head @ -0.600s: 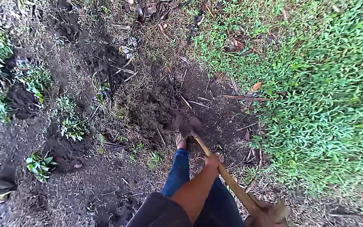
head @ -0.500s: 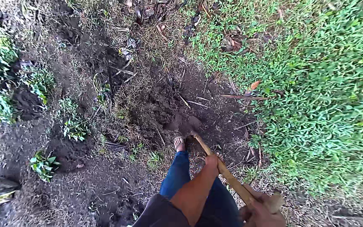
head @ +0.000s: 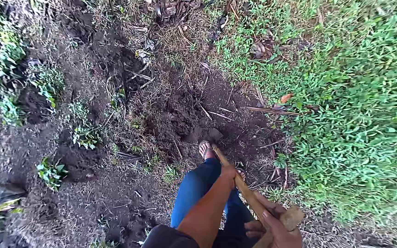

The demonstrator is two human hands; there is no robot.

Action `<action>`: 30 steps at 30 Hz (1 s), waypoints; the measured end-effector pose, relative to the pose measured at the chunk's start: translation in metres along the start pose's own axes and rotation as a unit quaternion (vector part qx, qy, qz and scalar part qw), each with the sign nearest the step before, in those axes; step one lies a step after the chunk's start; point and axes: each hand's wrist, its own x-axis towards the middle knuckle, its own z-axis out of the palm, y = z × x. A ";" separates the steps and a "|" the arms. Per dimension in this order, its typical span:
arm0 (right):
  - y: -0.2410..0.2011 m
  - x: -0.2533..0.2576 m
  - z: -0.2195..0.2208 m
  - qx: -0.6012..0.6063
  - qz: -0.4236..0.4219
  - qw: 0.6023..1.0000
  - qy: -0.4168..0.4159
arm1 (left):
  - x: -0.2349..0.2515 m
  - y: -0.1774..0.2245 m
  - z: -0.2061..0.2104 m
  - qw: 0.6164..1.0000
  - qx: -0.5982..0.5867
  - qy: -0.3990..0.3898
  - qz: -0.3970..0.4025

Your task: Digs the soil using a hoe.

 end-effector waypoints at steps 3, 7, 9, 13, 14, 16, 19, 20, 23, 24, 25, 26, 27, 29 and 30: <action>-0.008 0.018 0.011 0.002 -0.028 1.000 0.004 | 0.002 0.018 0.007 1.000 -0.009 -0.004 -0.004; -0.032 0.043 0.019 -0.004 -0.037 0.999 0.027 | 0.005 0.038 0.028 0.999 -0.024 0.004 -0.034; -0.030 0.073 0.024 -0.014 -0.032 0.999 0.035 | 0.027 0.056 0.036 0.999 -0.008 0.018 -0.031; 0.015 0.151 0.037 -0.073 -0.022 0.992 0.097 | 0.117 0.078 0.031 0.999 0.003 0.038 0.000; 0.023 0.169 0.026 -0.081 -0.025 0.989 0.121 | 0.136 0.075 0.040 0.999 -0.005 0.045 0.010; 0.035 0.201 -0.018 -0.104 -0.027 0.980 0.166 | 0.163 0.062 0.070 0.997 -0.006 0.059 0.048; 0.063 0.214 -0.097 -0.139 -0.030 0.969 0.204 | 0.177 0.019 0.095 0.992 0.071 0.088 0.064; 0.069 0.228 -0.114 -0.146 -0.049 0.968 0.196 | 0.185 0.024 0.101 0.989 0.109 0.076 0.071; 0.099 0.228 -0.162 -0.215 -0.032 0.950 0.224 | 0.189 0.000 0.077 0.984 0.175 -0.003 0.041; 0.107 0.242 -0.176 -0.227 -0.020 0.941 0.251 | 0.194 0.001 0.079 0.983 0.178 -0.030 0.042; 0.117 0.252 -0.190 -0.232 0.001 0.931 0.281 | 0.193 -0.003 0.080 0.981 0.187 -0.047 0.039; 0.127 0.258 -0.204 -0.233 0.030 0.921 0.310 | 0.187 -0.013 0.077 0.978 0.195 -0.061 0.032; 0.134 0.266 -0.216 -0.230 0.050 0.915 0.328 | 0.180 -0.021 0.074 0.977 0.200 -0.073 0.025; 0.138 0.281 -0.225 -0.215 0.059 0.913 0.340 | 0.168 -0.025 0.070 0.975 0.204 -0.084 0.014; 0.137 0.281 -0.224 -0.207 0.056 0.915 0.341 | 0.165 -0.027 0.066 0.976 0.198 -0.086 0.004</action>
